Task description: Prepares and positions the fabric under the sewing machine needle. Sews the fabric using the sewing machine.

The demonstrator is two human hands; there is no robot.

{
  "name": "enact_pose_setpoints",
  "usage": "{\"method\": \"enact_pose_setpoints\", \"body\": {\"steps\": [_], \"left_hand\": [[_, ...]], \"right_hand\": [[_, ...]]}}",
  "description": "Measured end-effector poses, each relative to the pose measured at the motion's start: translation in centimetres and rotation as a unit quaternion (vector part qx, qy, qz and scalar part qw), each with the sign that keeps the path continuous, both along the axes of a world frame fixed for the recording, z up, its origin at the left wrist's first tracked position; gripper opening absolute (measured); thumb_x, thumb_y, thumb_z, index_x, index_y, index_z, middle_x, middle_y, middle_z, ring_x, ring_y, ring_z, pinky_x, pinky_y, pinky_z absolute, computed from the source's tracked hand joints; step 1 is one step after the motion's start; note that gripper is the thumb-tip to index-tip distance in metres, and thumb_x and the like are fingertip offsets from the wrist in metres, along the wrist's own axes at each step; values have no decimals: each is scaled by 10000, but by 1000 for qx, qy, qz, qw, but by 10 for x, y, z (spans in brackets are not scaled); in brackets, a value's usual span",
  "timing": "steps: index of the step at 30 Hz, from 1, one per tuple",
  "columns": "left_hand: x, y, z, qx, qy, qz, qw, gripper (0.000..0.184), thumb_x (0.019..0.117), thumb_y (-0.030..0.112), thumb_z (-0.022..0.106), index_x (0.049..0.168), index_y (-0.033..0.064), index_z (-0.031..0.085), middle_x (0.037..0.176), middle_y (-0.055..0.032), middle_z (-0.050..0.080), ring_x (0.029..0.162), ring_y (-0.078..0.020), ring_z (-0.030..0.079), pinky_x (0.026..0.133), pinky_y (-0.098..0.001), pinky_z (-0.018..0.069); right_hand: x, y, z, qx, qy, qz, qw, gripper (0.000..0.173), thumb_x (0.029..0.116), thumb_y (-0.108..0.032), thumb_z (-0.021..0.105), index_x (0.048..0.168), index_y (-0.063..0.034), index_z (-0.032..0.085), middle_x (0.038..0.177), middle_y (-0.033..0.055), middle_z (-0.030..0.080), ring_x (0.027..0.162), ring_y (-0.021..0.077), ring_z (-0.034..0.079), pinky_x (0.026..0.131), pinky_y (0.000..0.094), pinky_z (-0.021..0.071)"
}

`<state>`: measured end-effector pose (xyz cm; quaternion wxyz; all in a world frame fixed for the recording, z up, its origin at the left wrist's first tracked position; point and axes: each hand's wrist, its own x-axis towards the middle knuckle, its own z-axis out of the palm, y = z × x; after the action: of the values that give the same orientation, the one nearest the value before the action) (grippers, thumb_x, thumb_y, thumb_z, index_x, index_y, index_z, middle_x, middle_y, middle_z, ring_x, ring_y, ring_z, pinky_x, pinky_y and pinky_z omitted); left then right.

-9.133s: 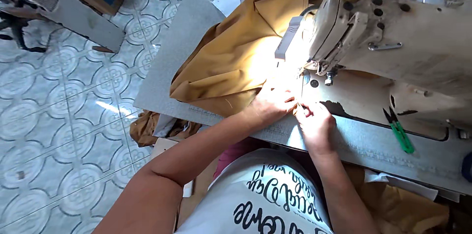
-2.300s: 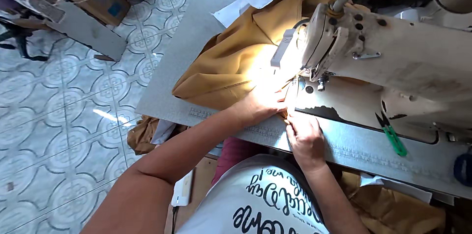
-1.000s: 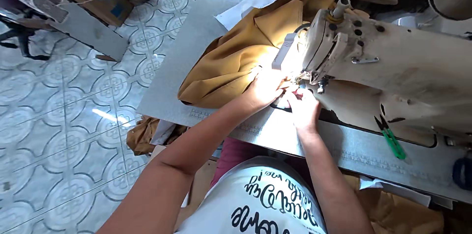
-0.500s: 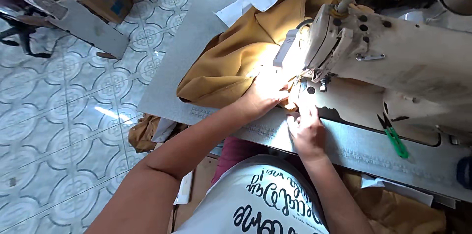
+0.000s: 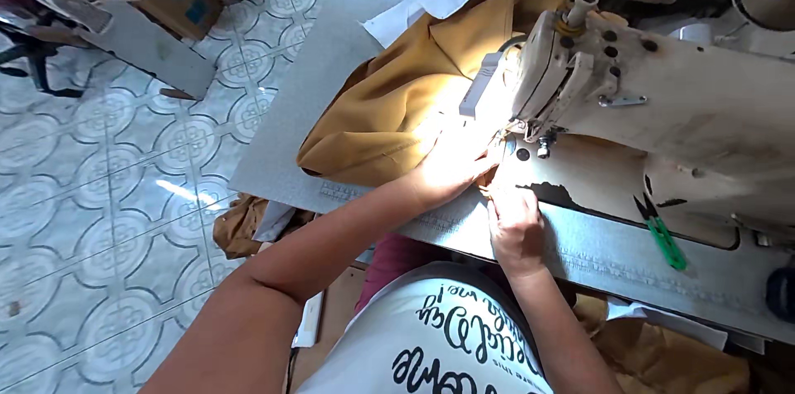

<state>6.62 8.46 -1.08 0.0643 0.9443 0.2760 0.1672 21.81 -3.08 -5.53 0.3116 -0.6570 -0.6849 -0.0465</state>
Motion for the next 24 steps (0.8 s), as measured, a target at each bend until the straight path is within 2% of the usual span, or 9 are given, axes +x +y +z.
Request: {"method": "enact_pose_setpoints", "body": {"steps": [2,6,10,13,16,19,22,24], "left_hand": [[1,1,0,-1,-3,0,1000,342,974,25,544,1224,160,736,1219,-100,695,1200,-326,618,981,-578,476],[3,9,-4,2,-1,-3,1000,344,998,48,510,1223,174,737,1159,-94,698,1170,-319,617,985,-577,450],[5,17,-3,12,8,-2,1000,350,1018,70,481,1233,187,733,1180,-109,696,1209,-330,595,1029,-551,424],[-1,16,2,30,30,-20,999,318,1014,58,498,1178,175,744,1212,-87,703,1231,-337,591,1035,-565,430],[-5,14,5,56,26,-19,998,259,1002,66,538,1074,165,767,1217,-61,717,1218,-332,611,996,-592,438],[-6,13,4,76,17,-11,997,232,1000,86,547,1055,155,762,1267,-88,703,1205,-344,612,932,-581,429],[-6,14,3,69,16,-8,997,233,1008,95,537,1068,155,754,1302,-76,691,1229,-335,602,957,-578,419],[-6,14,2,65,3,-10,998,233,1002,88,543,1065,150,758,1268,-75,701,1207,-333,607,959,-575,424]], "right_hand": [[0,0,1,1,-3,-3,1000,148,930,-100,669,979,-81,808,965,117,759,978,314,713,806,407,593],[1,5,7,-6,9,1,1000,133,927,-78,665,968,-66,790,980,114,761,983,314,714,802,422,589],[4,15,8,-2,20,-1,1000,147,925,-63,663,1005,-62,786,1052,122,764,1052,317,718,869,433,589],[4,16,4,5,13,-5,1000,135,921,-69,664,980,-59,785,1025,129,763,1040,323,721,871,435,591],[5,13,1,2,10,-7,1000,134,915,-70,663,962,-47,786,1013,146,758,1039,346,714,869,455,584],[4,13,0,4,10,-8,1000,132,920,-76,661,962,-51,784,1013,134,758,1049,335,711,867,450,581],[5,13,0,7,7,-3,1000,128,923,-74,665,966,-48,783,1002,132,756,1051,332,708,871,443,580],[5,13,1,5,3,-4,1000,134,922,-73,656,955,-46,783,1009,135,759,1055,333,709,885,443,577]]}}
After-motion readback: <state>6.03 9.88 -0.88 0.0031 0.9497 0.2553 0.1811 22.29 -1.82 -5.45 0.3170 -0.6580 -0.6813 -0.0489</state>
